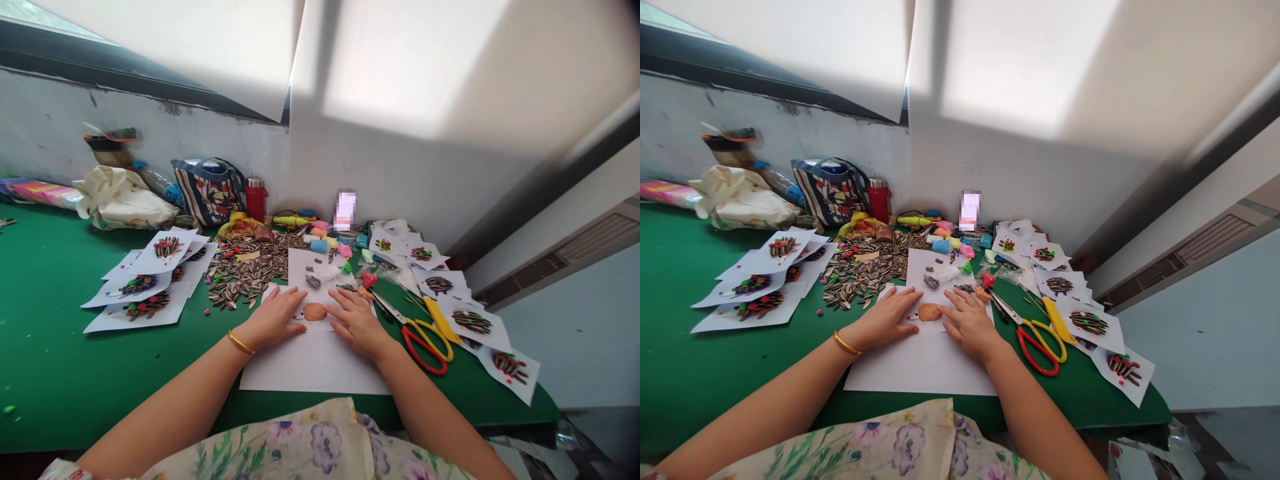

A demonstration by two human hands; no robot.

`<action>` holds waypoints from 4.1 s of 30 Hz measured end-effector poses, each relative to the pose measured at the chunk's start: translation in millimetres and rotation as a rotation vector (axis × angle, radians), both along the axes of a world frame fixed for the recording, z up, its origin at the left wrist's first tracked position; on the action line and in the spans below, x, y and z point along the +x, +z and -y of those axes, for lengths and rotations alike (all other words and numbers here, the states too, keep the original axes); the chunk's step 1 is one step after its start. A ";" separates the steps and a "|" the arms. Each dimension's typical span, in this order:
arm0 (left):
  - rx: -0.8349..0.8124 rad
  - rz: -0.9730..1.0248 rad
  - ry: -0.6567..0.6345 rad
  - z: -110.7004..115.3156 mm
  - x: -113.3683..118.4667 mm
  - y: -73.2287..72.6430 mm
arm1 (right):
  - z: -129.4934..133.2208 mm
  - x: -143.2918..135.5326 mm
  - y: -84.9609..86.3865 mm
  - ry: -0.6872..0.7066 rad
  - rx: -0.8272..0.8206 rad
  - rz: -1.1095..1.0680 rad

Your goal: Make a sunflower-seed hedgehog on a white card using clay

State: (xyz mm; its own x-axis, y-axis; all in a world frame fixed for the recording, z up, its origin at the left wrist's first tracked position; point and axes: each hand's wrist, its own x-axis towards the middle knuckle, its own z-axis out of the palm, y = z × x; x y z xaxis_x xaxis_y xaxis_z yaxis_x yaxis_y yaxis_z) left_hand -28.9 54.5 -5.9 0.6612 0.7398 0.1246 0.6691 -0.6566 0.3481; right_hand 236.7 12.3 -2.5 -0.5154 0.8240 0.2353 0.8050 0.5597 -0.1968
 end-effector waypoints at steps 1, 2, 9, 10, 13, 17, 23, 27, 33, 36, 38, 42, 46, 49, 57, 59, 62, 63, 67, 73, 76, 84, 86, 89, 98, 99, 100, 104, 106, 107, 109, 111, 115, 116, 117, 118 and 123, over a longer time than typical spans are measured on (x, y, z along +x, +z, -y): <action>0.000 -0.002 0.001 0.1 0.2 0.4 | 0.1 1.4 -0.4 -0.004 0.002 0.001; -0.001 -0.004 0.002 0.1 0.5 0.7 | 0.4 2.3 -0.8 -0.005 -0.004 0.006; 0.001 0.001 0.003 0.5 0.9 -0.1 | 2.3 0.4 -1.9 0.001 -0.045 0.046; 0.003 0.002 0.003 0.5 0.8 -0.4 | 2.3 0.2 -1.9 -0.001 -0.043 0.044; 0.007 0.008 0.001 0.4 0.6 -0.8 | 2.2 -1.0 -2.0 0.001 -0.040 0.043; 0.008 0.008 0.007 0.0 0.7 -0.5 | 2.5 -7.2 -1.7 0.014 -0.088 0.090; 0.003 0.000 -0.003 0.0 0.3 -0.7 | 1.8 -15.5 0.0 -0.011 -0.061 0.090; 0.000 0.009 -0.008 -0.3 -0.1 -1.8 | 0.2 -19.2 1.2 0.020 -0.033 0.061; 0.000 0.020 -0.010 -1.2 0.4 -3.5 | -9.6 -26.6 6.4 0.017 0.000 -0.031; -0.004 0.012 -0.002 -0.6 0.8 -2.6 | -14.8 -30.8 8.1 0.005 0.000 -0.058; -0.011 0.004 -0.002 0.0 1.0 -1.4 | -17.0 -33.2 7.6 0.014 -0.003 -0.054; -0.010 -0.002 -0.008 0.5 0.8 -0.4 | -19.4 -36.5 5.2 0.017 -0.008 -0.063; 0.000 -0.003 -0.004 -0.1 0.9 -1.7 | -20.1 -39.2 3.2 -0.005 -0.005 -0.085; -0.003 -0.004 -0.006 -0.6 1.0 -2.8 | -19.2 -41.4 1.1 0.008 0.006 -0.091; 0.001 0.013 -0.007 0.0 0.7 -2.4 | -16.8 -43.4 -4.0 0.008 0.039 -0.077; 0.000 0.014 -0.007 0.0 0.8 -1.9 | -15.7 -44.7 -3.3 0.005 0.047 -0.074; 0.004 0.008 -0.007 -0.2 1.1 -1.8 | -13.9 -47.8 -2.0 0.002 0.044 -0.065; 0.007 0.006 -0.006 -0.2 1.1 -1.9 | -13.5 -48.7 -1.7 -0.001 0.041 -0.064; 0.009 0.010 -0.009 -0.1 0.9 -1.9 | -13.1 -49.1 -2.0 -0.009 0.044 -0.071; -0.009 0.013 0.003 0.5 2.5 0.5 | -12.3 -47.5 -3.2 0.018 0.069 -0.069; -0.012 0.026 0.003 0.8 3.2 1.7 | -11.1 -49.1 -3.1 0.016 0.066 -0.058; 0.004 0.029 -0.004 1.2 1.7 1.5 | -9.9 -48.0 0.4 0.013 0.070 -0.091; 0.000 0.033 -0.008 1.0 2.1 1.9 | -10.1 -47.8 -0.2 0.028 0.067 -0.084; -0.003 0.036 -0.011 0.8 2.8 2.6 | -10.5 -48.3 -1.9 0.030 0.064 -0.064; 0.004 0.017 -0.001 0.2 2.0 -0.1 | -10.6 -48.3 -2.9 0.009 0.078 -0.104; 0.004 0.019 -0.004 0.2 2.0 -0.3 | -10.5 -48.5 -3.2 0.017 0.076 -0.100; 0.004 0.023 -0.005 0.1 2.0 -0.4 | -10.5 -48.7 -3.5 0.022 0.074 -0.095; 0.009 0.041 -0.005 -0.1 1.8 -1.3 | -11.1 -49.1 -4.6 0.021 0.062 -0.083; 0.014 0.040 -0.007 -0.5 1.4 -2.3 | -11.9 -48.7 -4.8 0.004 0.056 -0.095; 0.017 0.038 -0.009 -0.7 1.2 -2.8 | -12.3 -48.6 -4.8 -0.007 0.054 -0.104; 0.023 0.031 -0.009 -1.1 0.9 -3.7 | -12.8 -48.7 -5.0 -0.025 0.052 -0.117; 0.025 0.022 -0.008 -1.3 0.7 -4.1 | -12.8 -49.3 -5.1 -0.024 0.052 -0.117; 0.029 0.014 -0.008 -1.2 0.6 -4.2 | -12.5 -49.8 -4.7 -0.017 0.040 -0.109; 0.030 0.016 -0.009 -1.2 0.6 -4.4 | -12.7 -49.5 -4.6 -0.021 0.037 -0.111; 0.032 0.017 -0.009 -1.3 0.5 -4.6 | -12.9 -49.1 -4.7 -0.027 0.034 -0.114; 0.034 0.020 -0.009 -1.4 0.5 -4.8 | -13.2 -48.8 -4.8 -0.034 0.032 -0.116; 0.032 0.019 -0.008 -1.6 0.4 -5.2 | -13.5 -49.6 -6.0 -0.030 0.044 -0.112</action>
